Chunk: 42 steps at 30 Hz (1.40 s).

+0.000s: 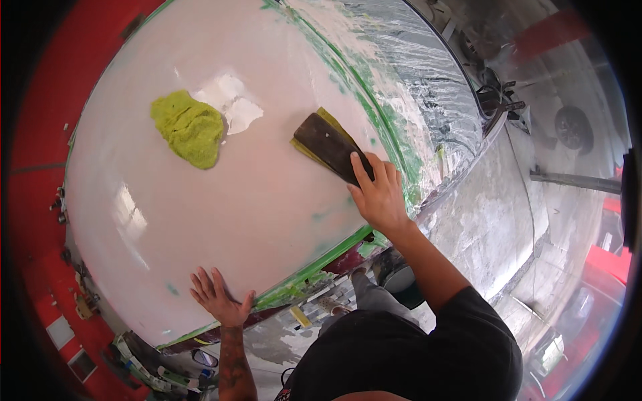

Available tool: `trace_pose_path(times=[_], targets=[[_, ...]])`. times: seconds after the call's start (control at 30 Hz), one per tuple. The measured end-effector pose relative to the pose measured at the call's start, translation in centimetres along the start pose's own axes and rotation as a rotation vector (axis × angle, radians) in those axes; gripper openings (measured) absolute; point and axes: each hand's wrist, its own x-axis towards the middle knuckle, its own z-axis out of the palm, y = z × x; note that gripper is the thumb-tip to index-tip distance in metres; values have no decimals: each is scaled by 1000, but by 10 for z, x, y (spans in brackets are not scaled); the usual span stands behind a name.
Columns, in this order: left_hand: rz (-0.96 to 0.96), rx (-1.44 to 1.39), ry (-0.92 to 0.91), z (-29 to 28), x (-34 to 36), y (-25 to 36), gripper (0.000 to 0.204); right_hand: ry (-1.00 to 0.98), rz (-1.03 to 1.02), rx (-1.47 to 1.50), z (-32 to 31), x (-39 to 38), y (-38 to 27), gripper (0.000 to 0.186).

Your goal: The recorder is wet-sanding and cleaning the hood of a car using a sanding block and a damp cloth in an auto shop environment.

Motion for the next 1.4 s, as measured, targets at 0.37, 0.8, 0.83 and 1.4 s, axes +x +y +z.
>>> trace_pose_path(times=[0.37, 0.8, 0.83, 1.4], targets=[[-6, -24, 21, 5, 1, 0, 102, 19, -10, 6, 13, 10, -39, 61], [-14, -11, -3, -2, 3, 2, 104, 75, -102, 31, 46, 77, -84, 51], [-3, -25, 1, -1, 4, 2, 104, 76, -105, 26, 44, 80, -82, 51], [-20, -74, -6, -2, 6, 1, 103, 43, -120, -197, 66, 244, -63, 49]])
